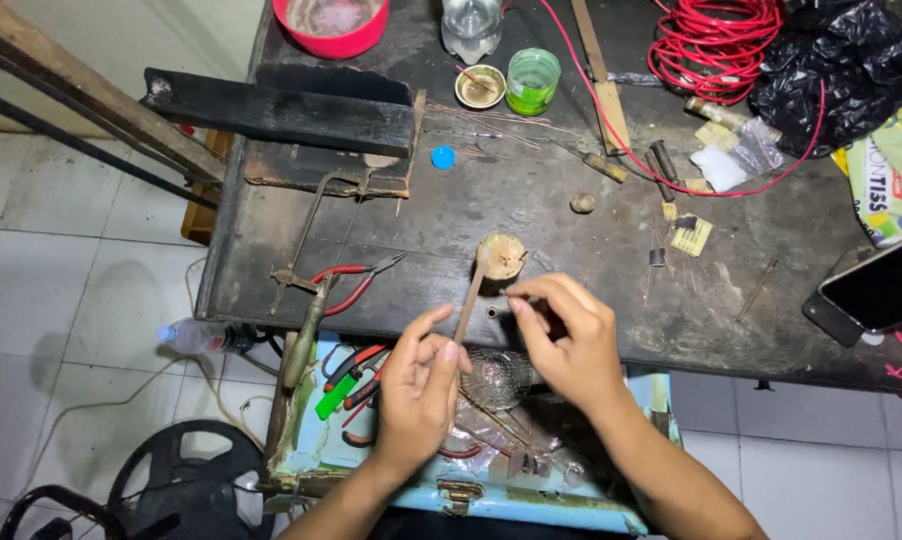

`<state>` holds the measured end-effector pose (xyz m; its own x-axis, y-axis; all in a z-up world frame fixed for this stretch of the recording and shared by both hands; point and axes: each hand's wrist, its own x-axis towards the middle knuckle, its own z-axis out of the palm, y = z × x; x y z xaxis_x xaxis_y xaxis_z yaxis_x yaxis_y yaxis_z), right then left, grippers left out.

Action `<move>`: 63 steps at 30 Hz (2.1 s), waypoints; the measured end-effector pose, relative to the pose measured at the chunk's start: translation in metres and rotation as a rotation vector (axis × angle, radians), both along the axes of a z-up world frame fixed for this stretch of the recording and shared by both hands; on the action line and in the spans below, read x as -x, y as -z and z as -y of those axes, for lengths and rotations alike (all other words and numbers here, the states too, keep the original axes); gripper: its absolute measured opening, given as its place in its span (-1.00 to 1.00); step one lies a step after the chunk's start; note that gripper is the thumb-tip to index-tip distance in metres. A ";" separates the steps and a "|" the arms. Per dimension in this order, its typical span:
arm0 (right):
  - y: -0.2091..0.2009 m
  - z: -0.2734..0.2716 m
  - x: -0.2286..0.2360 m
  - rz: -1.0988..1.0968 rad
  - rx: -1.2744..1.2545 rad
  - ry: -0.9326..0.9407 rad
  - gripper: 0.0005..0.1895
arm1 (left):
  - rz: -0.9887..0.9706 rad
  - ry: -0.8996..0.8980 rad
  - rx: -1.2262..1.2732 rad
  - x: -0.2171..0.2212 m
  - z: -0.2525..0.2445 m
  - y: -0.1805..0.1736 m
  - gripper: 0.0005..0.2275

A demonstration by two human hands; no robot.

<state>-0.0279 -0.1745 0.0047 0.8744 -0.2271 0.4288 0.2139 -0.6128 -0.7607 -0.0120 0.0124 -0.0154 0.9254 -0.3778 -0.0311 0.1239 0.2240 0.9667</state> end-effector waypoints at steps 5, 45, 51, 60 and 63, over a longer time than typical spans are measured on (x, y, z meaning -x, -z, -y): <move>0.006 0.002 -0.010 -0.034 -0.016 0.033 -0.94 | -0.074 0.062 -0.058 0.002 -0.004 -0.002 -0.73; 0.021 -0.005 -0.016 0.045 0.010 0.152 -0.89 | 0.265 -0.164 -0.151 -0.024 0.037 0.018 -0.77; 0.024 -0.004 -0.015 0.042 0.010 0.163 -0.91 | 0.225 -0.170 -0.203 -0.003 0.017 0.022 -0.76; 0.026 -0.001 -0.015 0.018 -0.002 0.145 -0.91 | 0.294 -0.170 -0.146 -0.023 0.036 0.018 -0.78; 0.021 0.000 -0.016 0.002 -0.029 0.127 -0.91 | 0.247 -0.190 -0.157 -0.013 0.026 0.013 -0.76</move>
